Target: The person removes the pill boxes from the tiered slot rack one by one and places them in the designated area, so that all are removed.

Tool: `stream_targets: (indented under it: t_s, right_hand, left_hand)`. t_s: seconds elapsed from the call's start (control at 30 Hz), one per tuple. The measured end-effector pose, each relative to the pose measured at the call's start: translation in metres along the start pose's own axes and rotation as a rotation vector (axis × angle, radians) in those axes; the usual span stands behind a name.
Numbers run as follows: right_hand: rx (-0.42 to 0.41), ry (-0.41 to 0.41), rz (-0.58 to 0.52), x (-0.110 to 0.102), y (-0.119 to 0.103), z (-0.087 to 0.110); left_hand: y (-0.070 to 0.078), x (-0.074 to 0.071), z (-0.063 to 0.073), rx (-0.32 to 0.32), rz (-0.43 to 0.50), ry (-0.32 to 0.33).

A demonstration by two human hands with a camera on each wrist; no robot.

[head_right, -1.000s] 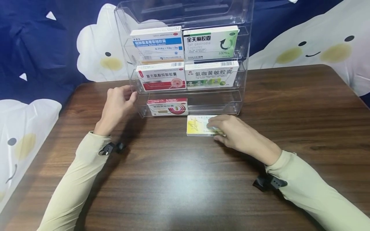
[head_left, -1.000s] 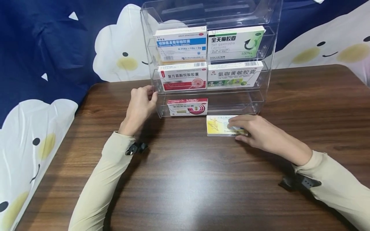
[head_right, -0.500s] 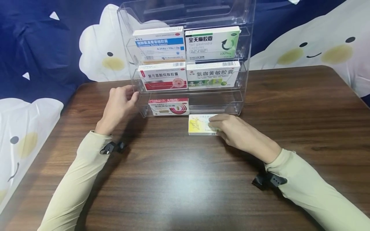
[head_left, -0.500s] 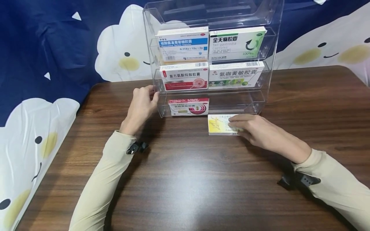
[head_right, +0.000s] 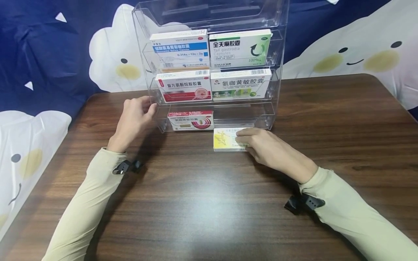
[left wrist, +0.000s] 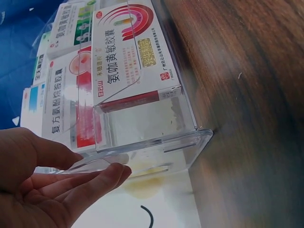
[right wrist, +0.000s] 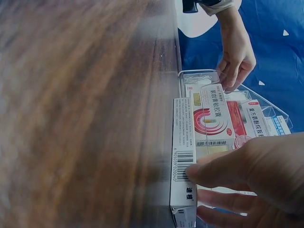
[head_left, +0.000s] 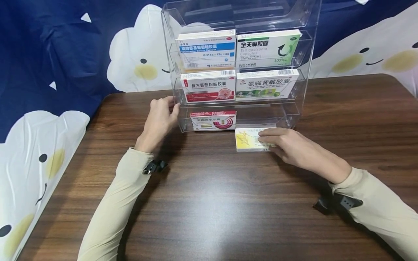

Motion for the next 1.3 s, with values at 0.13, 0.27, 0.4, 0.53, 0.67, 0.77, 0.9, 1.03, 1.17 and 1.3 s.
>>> stream_targets:
  t_s: [0.13, 0.27, 0.4, 0.53, 0.67, 0.77, 0.9, 1.03, 1.17, 1.3]
  right_hand:
    - [0.023, -0.008, -0.008, -0.001, 0.001, 0.001]
    - [0.037, -0.017, -0.027, 0.000, 0.002, 0.001]
    - [0.041, -0.021, -0.037, 0.001, 0.003, -0.001]
    - [0.098, -0.034, -0.069, -0.001, 0.008, -0.003]
    - [0.160, -0.002, -0.114, -0.008, 0.015, -0.010]
    - [0.199, 0.011, -0.157, -0.009, 0.022, -0.019]
    - [0.278, 0.029, -0.207, -0.006, 0.032, -0.033]
    - [0.357, 0.075, -0.244, -0.004, 0.039, -0.047]
    - [0.463, 0.113, -0.312, 0.000, 0.046, -0.058]
    - [0.556, 0.128, -0.360, 0.007, 0.054, -0.064]
  left_hand:
    - [0.002, 0.000, -0.001, 0.012, -0.006, 0.003]
    - [0.002, 0.000, 0.000, 0.012, -0.012, 0.002]
    - [-0.001, -0.001, 0.001, -0.001, -0.010, -0.004]
    - [-0.002, 0.000, 0.001, -0.013, -0.002, -0.013]
    - [-0.003, 0.001, 0.001, -0.015, 0.015, -0.014]
    - [-0.004, 0.001, 0.001, -0.008, 0.017, -0.002]
    - [-0.004, 0.000, 0.000, -0.002, -0.001, 0.009]
    - [-0.002, 0.000, -0.001, 0.001, -0.015, 0.013]
    - [-0.002, 0.000, 0.000, -0.001, -0.022, 0.014]
    - [0.000, 0.000, 0.002, 0.003, -0.027, 0.010]
Point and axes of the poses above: each hand's wrist, its own z-axis away from the middle knuckle, its own x-axis out of the palm, y = z × x, the point moved 9 cm from there along -z, towards the middle knuckle, and after that the axes turned 3 degrees about z, right-handed, at the moved point
